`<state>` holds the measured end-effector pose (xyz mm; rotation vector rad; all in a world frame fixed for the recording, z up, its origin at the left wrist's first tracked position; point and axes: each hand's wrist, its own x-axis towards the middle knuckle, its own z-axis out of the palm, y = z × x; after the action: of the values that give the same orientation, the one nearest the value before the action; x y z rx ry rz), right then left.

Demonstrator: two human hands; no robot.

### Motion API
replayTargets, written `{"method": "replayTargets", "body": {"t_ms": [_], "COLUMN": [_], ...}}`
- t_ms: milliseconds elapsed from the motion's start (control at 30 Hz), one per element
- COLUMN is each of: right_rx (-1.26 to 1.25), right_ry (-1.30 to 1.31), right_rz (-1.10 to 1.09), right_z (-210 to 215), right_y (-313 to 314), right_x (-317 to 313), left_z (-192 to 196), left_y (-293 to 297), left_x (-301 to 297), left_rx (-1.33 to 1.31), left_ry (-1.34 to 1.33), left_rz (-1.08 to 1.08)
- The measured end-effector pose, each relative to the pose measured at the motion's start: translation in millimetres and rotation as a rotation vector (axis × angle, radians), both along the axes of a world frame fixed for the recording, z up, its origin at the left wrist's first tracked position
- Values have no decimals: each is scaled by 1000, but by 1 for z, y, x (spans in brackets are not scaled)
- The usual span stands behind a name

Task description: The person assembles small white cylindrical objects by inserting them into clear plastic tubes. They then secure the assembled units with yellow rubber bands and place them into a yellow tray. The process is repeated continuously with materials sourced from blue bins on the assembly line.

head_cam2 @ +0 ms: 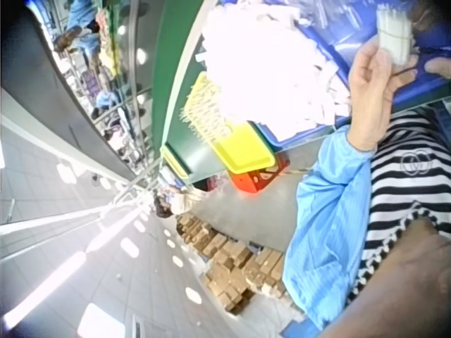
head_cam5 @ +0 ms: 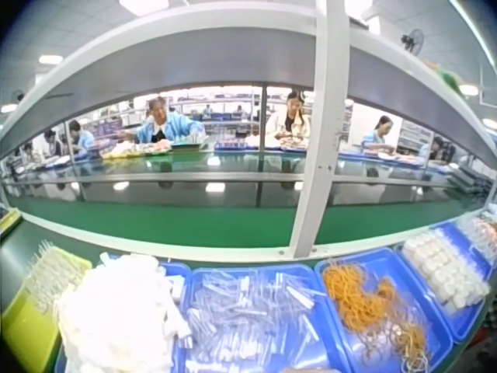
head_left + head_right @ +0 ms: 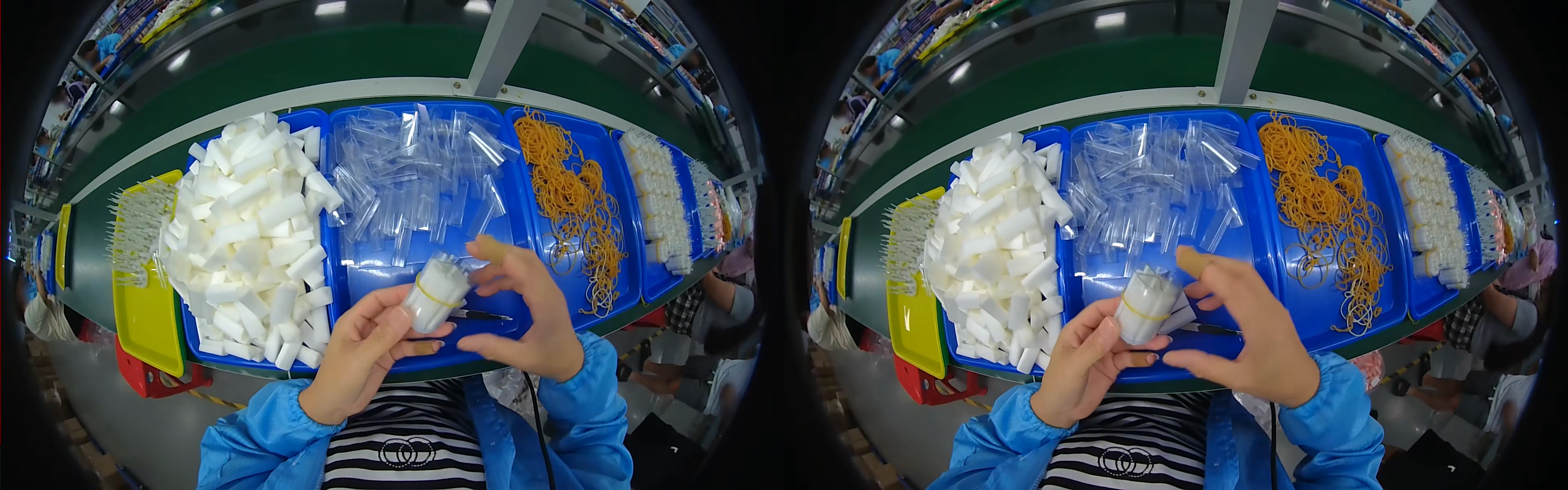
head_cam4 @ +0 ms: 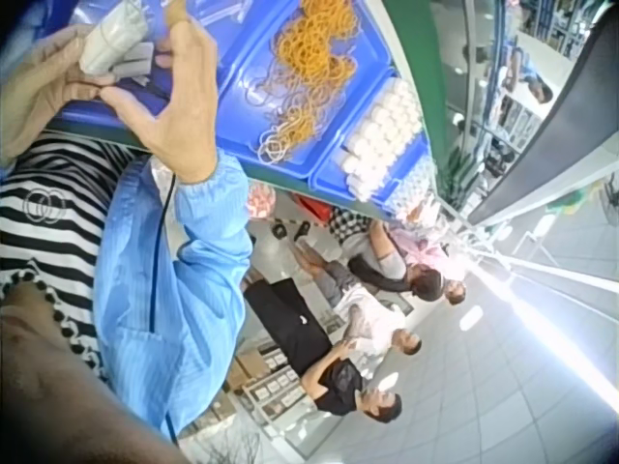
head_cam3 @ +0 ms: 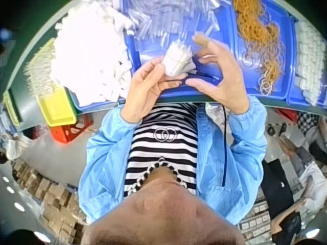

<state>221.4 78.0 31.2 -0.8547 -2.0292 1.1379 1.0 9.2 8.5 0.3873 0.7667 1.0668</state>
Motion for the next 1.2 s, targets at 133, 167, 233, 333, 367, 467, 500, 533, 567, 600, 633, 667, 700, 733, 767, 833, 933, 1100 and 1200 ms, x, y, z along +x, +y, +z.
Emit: {"method": "replayTargets", "body": {"t_ms": [133,167,233,333,367,467,500,533,567,600,633,667,700,733,767,833,933,1100,1200], "right_rx": [175,200,283,351,363,445,445,444,445,421,397,371,368,364,361,381,370,37,-48], "right_ry": [-157,-162,-157,-188,-203,-232,-237,-243,-244,-252,-261,-269,-267,-265,-264,-269,-265,-78,1], "right_rz": [-44,-70,-78,-13,22,14,4,-7,-13,-17,-21,-24,-18,-13,-7,6,19,-26,-5], "right_z": [1,1,-1,5,7,5,4,4,4,7,12,14,14,14,14,11,10,18,18], "right_y": [-9,-8,-7,-4,-3,-5,-5,-4,-4,-5,-6,-7,-7,-8,-8,-9,-10,-7,-7], "right_x": [-15,-17,-18,-18,-17,-19,-21,-23,-25,-26,-26,-25,-23,-21,-20,-18,-20,-16,-3], "left_z": [1,-2,-2,3,1,-5,-5,-4,-5,-8,-9,-7,-4,-3,-4,-7,-7,-7,-13], "left_y": [2,1,-2,-4,-5,-5,-4,-3,-3,-4,-4,-3,-3,-2,-3,-6,-6,-3,-5], "left_x": [4,4,5,10,11,8,8,7,7,8,8,8,9,9,10,10,7,7,10], "left_rx": [-37,-28,-44,-41,7,110,116,123,113,103,93,88,83,78,80,84,66,178,269], "left_ry": [-119,-138,-136,-53,1,124,138,153,139,124,110,99,88,77,74,70,64,141,262], "left_rz": [-141,-168,-204,-63,-72,-82,-74,-66,-66,-67,-68,-78,-89,-99,-109,-129,-138,-158,-127]}}
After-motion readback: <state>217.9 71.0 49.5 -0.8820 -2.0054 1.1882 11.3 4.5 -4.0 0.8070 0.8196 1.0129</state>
